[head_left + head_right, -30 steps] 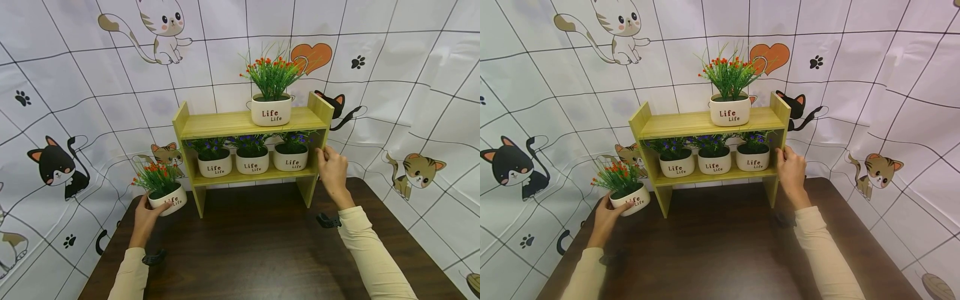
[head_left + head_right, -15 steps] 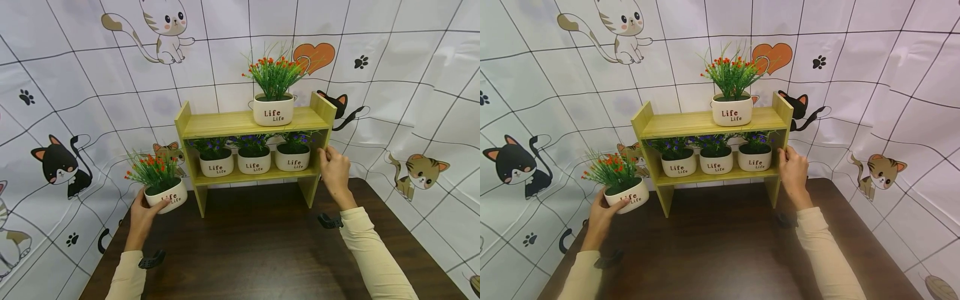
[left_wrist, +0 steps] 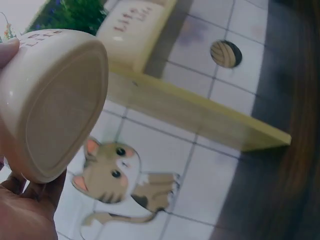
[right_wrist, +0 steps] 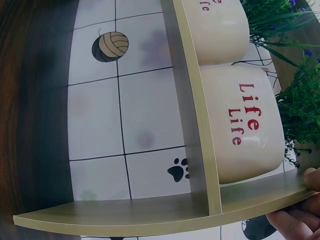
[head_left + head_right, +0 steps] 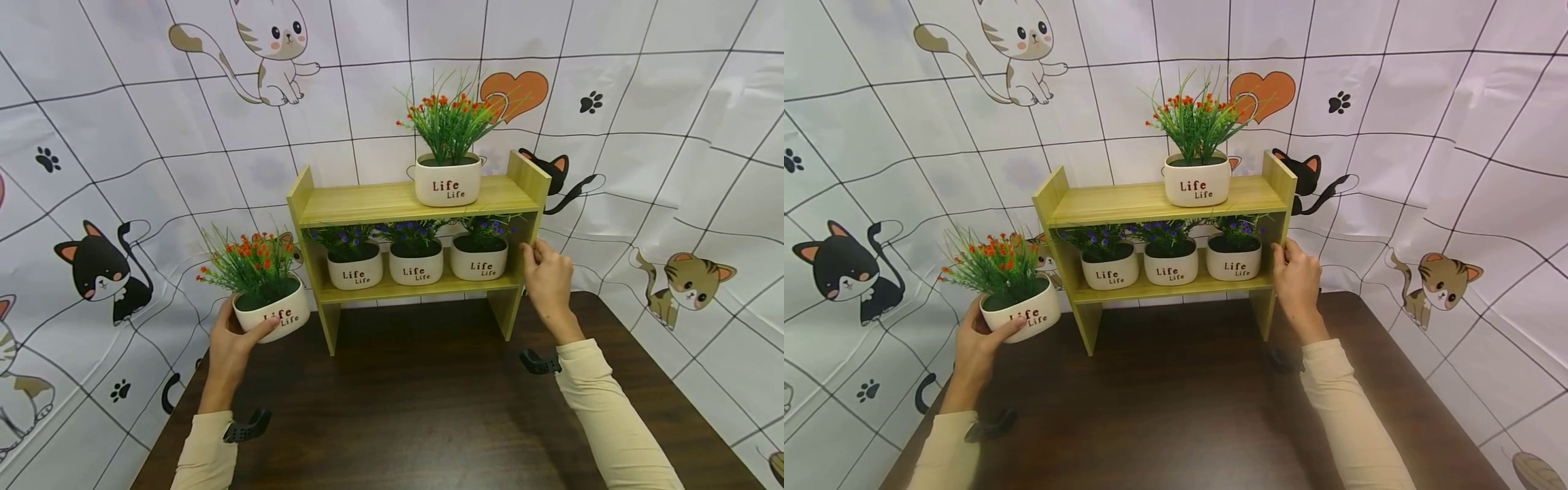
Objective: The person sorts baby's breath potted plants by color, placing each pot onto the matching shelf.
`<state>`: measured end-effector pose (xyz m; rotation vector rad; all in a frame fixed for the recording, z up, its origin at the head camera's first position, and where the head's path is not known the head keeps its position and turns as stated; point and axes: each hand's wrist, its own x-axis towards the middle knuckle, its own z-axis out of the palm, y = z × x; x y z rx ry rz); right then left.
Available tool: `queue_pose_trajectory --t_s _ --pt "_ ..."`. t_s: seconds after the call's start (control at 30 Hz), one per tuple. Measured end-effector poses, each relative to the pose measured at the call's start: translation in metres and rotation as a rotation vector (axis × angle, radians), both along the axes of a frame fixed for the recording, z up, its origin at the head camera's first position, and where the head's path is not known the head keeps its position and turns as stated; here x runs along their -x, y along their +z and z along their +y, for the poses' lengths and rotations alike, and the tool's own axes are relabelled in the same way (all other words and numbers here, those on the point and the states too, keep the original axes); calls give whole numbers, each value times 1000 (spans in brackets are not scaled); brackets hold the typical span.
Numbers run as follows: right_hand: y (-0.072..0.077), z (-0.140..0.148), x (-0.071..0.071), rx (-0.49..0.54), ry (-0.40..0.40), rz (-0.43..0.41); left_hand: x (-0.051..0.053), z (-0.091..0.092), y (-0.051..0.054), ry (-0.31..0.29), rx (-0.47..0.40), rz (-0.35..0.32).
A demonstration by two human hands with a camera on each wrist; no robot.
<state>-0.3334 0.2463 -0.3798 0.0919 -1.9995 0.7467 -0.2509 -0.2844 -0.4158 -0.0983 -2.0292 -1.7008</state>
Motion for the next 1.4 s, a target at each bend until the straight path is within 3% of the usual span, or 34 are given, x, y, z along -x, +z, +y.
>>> queue_pose_trajectory --t_s 0.4,0.8,1.2,1.4 --pt "1 -1 0 3 -1 10 -11 25 38 -42 -30 110" --pt "2 -1 -1 5 9 12 -15 46 72 -130 -73 194" --pt "0 -1 -1 8 6 17 -5 70 104 -206 -78 277" --pt "-1 -1 -1 12 11 22 1 82 117 -216 -53 314"
